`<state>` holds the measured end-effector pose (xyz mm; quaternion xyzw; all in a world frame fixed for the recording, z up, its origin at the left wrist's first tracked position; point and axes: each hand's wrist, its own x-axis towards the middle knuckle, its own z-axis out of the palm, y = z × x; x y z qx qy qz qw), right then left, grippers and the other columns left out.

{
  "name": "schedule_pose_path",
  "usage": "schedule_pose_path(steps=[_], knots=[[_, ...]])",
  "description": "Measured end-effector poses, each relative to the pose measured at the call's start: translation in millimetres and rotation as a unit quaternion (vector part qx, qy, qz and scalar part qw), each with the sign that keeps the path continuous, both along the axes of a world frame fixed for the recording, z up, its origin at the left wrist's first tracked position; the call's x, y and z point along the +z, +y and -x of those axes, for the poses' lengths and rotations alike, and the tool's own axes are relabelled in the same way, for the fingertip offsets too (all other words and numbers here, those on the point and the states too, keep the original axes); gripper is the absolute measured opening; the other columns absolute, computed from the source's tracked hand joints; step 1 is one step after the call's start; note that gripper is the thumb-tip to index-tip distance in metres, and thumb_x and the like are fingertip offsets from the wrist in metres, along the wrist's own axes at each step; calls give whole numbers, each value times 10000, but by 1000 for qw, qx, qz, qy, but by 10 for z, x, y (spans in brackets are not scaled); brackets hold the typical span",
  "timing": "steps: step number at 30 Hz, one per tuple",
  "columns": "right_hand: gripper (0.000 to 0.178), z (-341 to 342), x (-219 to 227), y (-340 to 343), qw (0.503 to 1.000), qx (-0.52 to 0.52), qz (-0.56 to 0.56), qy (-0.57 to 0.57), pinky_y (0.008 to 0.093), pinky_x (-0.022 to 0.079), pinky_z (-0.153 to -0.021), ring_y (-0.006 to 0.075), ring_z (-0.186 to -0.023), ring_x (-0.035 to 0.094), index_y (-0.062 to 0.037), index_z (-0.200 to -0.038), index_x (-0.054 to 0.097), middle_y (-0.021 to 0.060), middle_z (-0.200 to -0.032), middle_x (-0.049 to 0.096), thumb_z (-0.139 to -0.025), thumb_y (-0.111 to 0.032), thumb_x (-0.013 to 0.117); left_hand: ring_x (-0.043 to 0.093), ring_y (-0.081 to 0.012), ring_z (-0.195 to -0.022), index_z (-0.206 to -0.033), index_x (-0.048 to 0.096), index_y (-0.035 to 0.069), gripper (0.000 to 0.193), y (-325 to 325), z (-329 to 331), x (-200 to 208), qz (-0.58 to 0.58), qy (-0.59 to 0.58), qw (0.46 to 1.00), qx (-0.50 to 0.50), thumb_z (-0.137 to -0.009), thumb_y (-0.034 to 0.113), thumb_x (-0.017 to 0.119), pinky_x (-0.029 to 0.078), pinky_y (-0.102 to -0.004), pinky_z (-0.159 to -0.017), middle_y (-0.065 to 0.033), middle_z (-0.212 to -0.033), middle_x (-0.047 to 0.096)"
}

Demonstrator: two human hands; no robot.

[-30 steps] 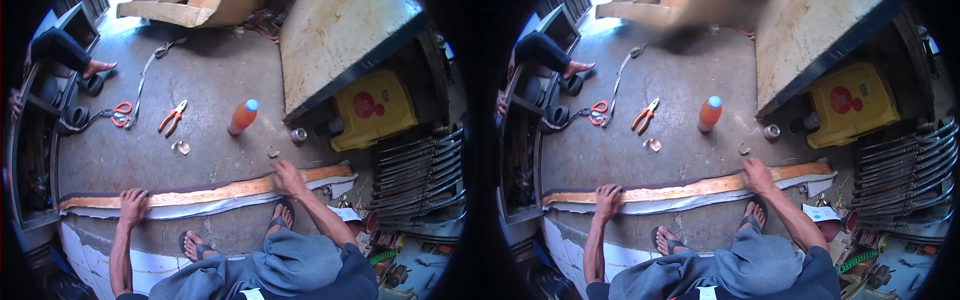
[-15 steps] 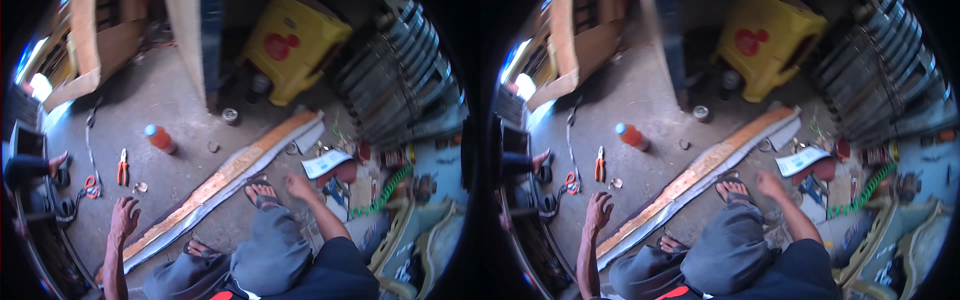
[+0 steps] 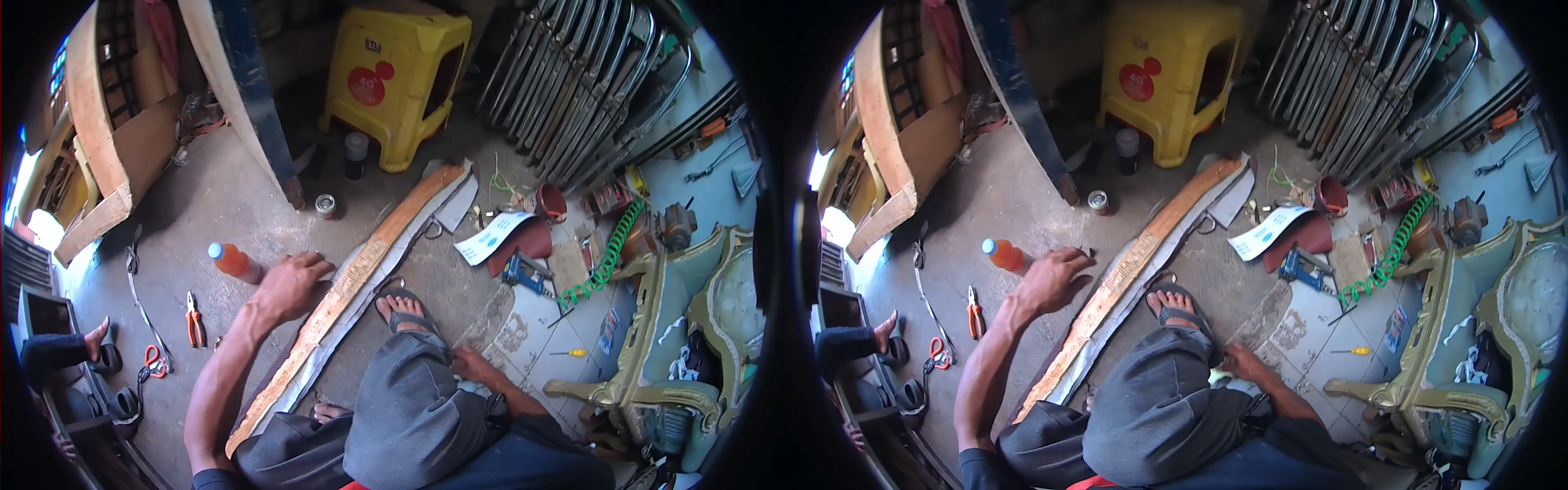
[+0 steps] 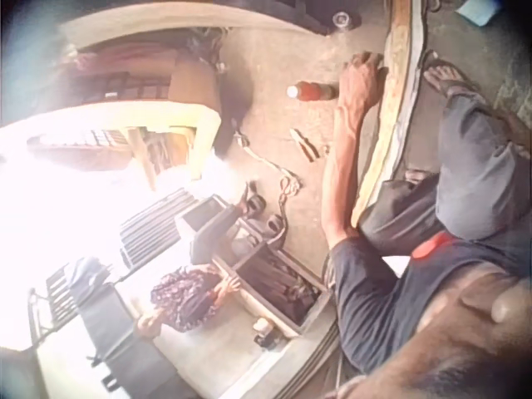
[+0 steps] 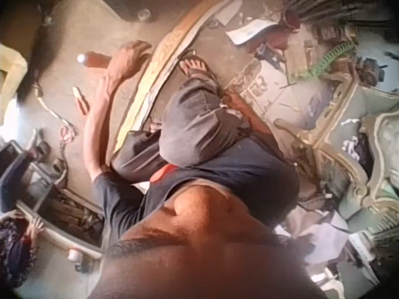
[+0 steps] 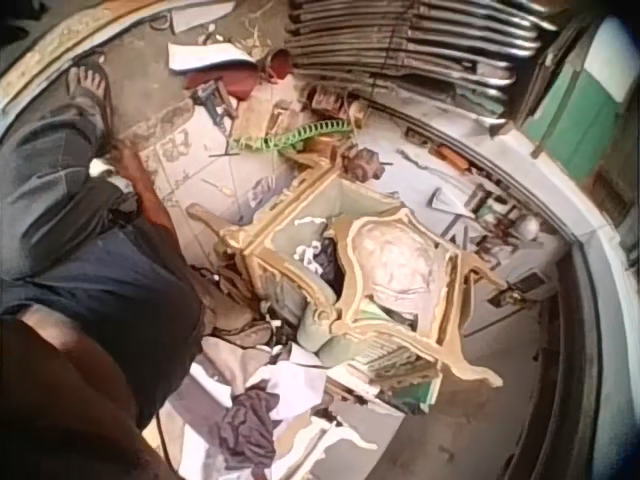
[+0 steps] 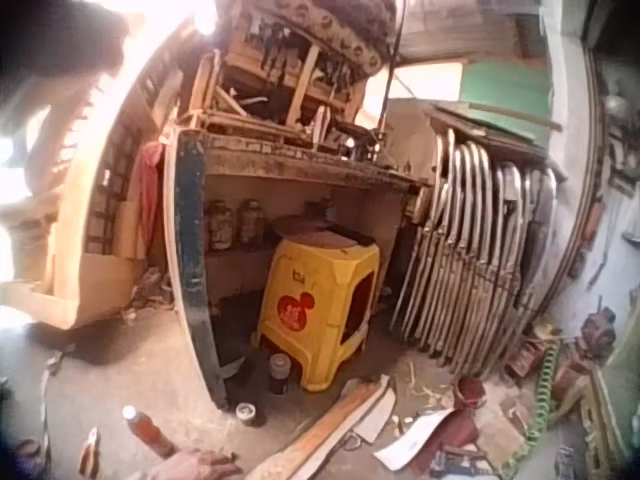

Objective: The person trims a piece of fabric around a wooden furniture component using shears, and then applies glue to the edge of the component using a small brush.

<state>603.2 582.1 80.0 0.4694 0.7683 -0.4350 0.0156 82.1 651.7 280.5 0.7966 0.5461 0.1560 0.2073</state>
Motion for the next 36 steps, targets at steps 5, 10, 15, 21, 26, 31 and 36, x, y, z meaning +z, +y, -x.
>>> schedule_pose_path(steps=[5, 10, 15, 21, 26, 31, 36], knots=[[515, -403, 230, -82, 997, -65, 9, -43, 406, 509, -957, 334, -1089, 649, -45, -1194, 704, 184, -1125, 682, -772, -314, 829, 616, -347, -1126, -1174, 664, 37, 316, -115, 4, 4, 30, 18, 999, -7, -883, 158, 673, 502, -438, -974, -156, -1140, 659], [574, -644, 1302, 756, 879, -138, -72, -451, 538, 462, -1011, 399, -1219, 574, -127, -1407, 539, 176, -1342, 584, -888, -352, 636, 658, -369, -1056, -1184, 677, 59, 342, -252, 166, -214, 137, 80, 987, 41, -877, 211, 682, 550, -452, -894, -177, -1146, 675], [508, -416, 1744, 1820, 923, -177, -256, -229, 469, 488, -1000, 398, -1164, 610, -27, -1291, 607, 224, -1226, 649, -859, -270, 721, 655, -368, -1070, -1203, 674, 86, 346, 181, -210, -589, 188, 50, 981, -7, -911, 271, 675, 538, -465, -911, -174, -1128, 669], [489, 608, 1438, 3759, 951, -61, -297, -61, 467, 494, -963, 410, -1108, 606, -52, -1332, 591, 224, -1172, 628, -867, -177, 676, 623, -372, -1165, -1273, 652, 91, 387, 1327, -933, -1020, 203, 103, 974, -6, -909, 223, 656, 523, -457, -963, -180, -1223, 656], [550, 677, 448, 5353, 941, 14, -336, -36, 464, 481, -992, 426, -1155, 583, -82, -1383, 553, 250, -1217, 607, -850, -143, 677, 586, -377, -1172, -1241, 628, 66, 353, 2617, -1925, -1399, 59, -4, 993, 105, -892, 119, 612, 499, -446, -991, -188, -1232, 629], [361, 644, -182, 6354, 941, 100, -323, -2, 463, 482, -988, 433, -1169, 579, -85, -1245, 660, 255, -1185, 640, -890, -148, 642, 552, -375, -1218, -1302, 569, 47, 439, 3709, -2661, -1795, 30, -58, 982, 179, -872, 111, 628, 461, -462, -1030, -188, -1288, 580], [209, 875, -104, 6452, 968, 48, -229, 96, 507, 503, -861, 468, -1011, 620, -5, -1072, 675, 268, -1057, 659, -945, -124, 559, 520, -356, -1210, -1431, 471, 77, 577, 3982, -2947, -2259, 38, 40, 959, 278, -900, 233, 635, 420, -537, -1010, -169, -1329, 530]])
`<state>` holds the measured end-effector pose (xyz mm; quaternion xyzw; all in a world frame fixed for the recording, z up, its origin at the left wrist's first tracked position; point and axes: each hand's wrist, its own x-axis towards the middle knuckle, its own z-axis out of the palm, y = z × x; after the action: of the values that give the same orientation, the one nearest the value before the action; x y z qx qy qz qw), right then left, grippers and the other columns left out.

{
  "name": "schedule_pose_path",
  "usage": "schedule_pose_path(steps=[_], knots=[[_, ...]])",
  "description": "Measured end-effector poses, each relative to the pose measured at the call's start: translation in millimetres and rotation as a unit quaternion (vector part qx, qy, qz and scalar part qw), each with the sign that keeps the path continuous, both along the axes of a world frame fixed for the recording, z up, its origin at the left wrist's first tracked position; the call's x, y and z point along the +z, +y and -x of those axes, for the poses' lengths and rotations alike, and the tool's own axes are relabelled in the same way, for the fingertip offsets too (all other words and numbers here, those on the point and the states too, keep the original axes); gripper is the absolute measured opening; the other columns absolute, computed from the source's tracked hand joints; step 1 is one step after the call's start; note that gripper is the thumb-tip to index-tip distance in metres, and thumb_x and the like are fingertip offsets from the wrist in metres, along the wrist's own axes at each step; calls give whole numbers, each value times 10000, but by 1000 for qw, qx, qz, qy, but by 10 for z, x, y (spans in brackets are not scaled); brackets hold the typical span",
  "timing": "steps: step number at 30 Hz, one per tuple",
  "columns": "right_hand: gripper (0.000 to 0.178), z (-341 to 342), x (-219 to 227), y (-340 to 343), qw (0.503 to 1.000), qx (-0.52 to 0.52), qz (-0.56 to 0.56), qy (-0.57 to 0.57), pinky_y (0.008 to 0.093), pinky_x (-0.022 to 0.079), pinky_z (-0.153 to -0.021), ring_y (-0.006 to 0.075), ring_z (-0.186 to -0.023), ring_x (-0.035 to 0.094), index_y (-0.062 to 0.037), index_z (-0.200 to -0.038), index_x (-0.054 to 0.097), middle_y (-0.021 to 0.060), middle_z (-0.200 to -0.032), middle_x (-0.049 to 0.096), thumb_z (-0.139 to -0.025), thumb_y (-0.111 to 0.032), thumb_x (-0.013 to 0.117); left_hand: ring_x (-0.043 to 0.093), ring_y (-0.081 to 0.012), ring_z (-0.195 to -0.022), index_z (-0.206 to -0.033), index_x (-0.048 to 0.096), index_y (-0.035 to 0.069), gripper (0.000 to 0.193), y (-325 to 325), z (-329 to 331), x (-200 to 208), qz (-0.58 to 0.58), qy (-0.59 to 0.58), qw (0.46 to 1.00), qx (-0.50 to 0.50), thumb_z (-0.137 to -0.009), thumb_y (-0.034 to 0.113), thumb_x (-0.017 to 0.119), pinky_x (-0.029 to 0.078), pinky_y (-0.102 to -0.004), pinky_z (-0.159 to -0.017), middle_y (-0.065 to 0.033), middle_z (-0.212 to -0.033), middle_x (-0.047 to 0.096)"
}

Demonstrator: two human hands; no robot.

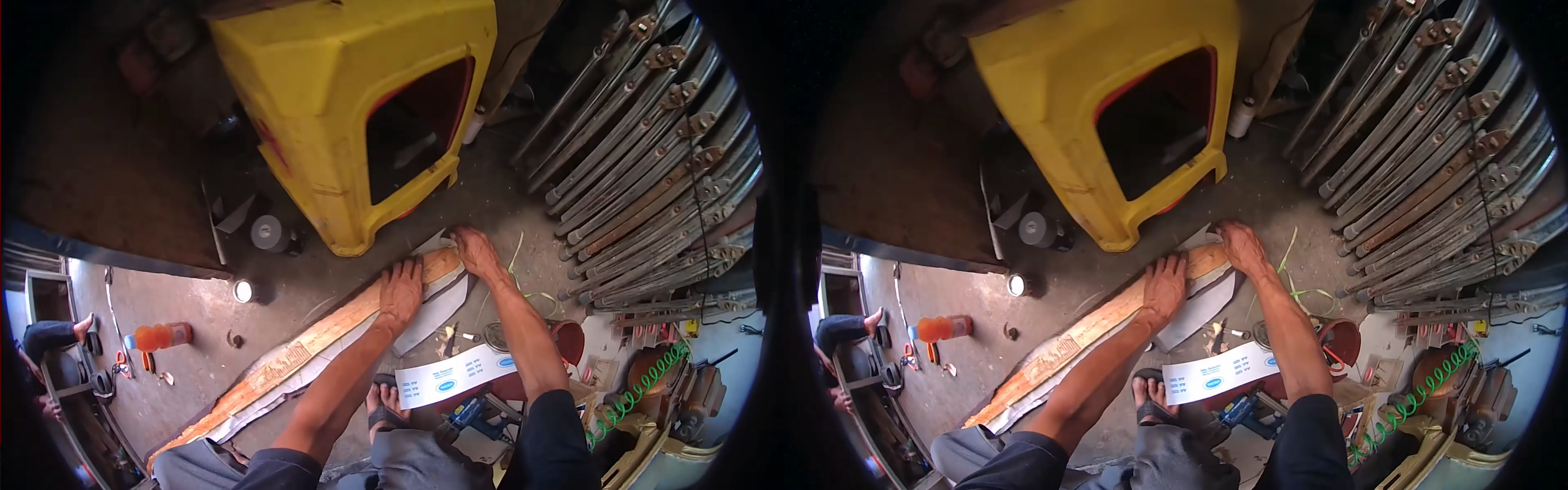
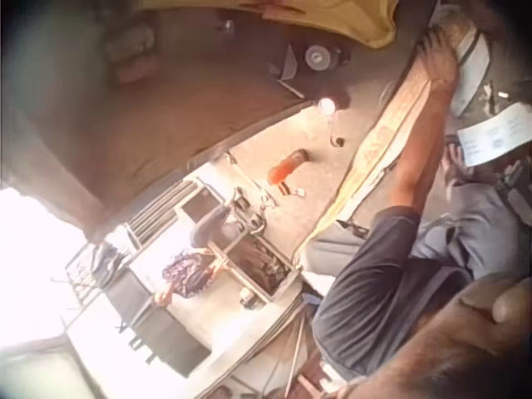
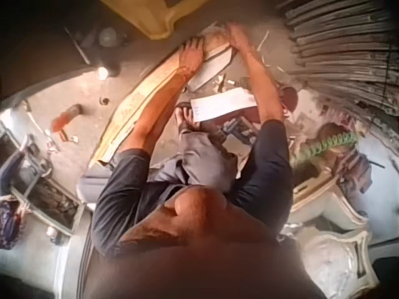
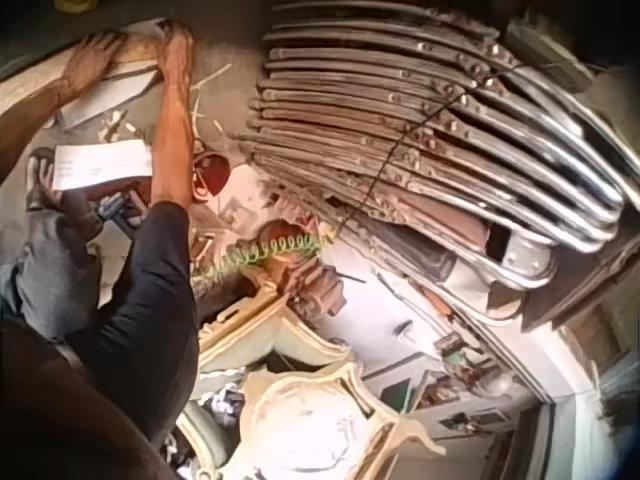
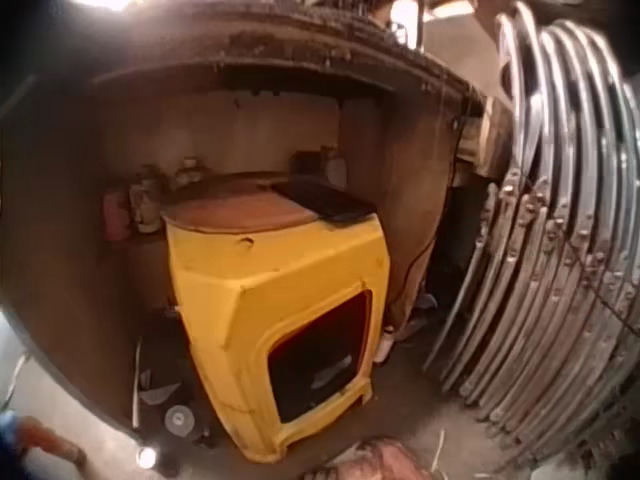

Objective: The person trims a piece of fabric around a wooden furniture component using shears, and then applies glue to the edge of the component using a small brush.

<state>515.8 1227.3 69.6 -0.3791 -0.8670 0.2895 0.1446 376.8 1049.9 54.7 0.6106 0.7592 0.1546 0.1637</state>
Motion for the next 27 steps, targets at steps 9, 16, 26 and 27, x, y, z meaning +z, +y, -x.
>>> schedule_pose_path(steps=[9, 16, 26, 27], knots=[[163, -140, -183, 424, 998, 40, -26, -50, 501, 502, -879, 464, -1031, 617, 29, -1001, 651, 270, -1051, 663, -880, -22, 555, 521, -308, -1072, -1405, 518, 28, 514, 82, 13, -62, -38, 168, 984, -45, -946, 260, 511, 429, -458, -913, -155, -1239, 546], [227, 8, -135, 363, 997, 6, -13, -70, 485, 503, -912, 459, -1073, 616, 25, -1084, 658, 268, -1115, 664, -888, -47, 570, 527, -310, -1049, -1399, 512, 7, 489, 64, 37, -26, -16, 188, 980, -62, -962, 222, 459, 428, -481, -911, -156, -1216, 547], [343, -70, -79, 72, 994, -57, 61, -74, 486, 496, -951, 451, -1125, 613, 3, -1204, 626, 281, -1197, 647, -931, -204, 612, 537, -309, -1061, -1416, 492, 36, 610, 65, 148, -33, -22, 118, 990, -70, -901, 345, 601, 441, -526, -929, -137, -1207, 550], [322, -73, -136, 38, 991, -92, 24, -92, 506, 502, -925, 458, -1093, 624, -7, -1196, 624, 277, -1175, 656, -942, -202, 592, 537, -309, -1061, -1416, 492, 36, 610, 72, 135, -42, -24, 118, 990, -71, -901, 345, 601, 441, -526, -929, -137, -1207, 550]])
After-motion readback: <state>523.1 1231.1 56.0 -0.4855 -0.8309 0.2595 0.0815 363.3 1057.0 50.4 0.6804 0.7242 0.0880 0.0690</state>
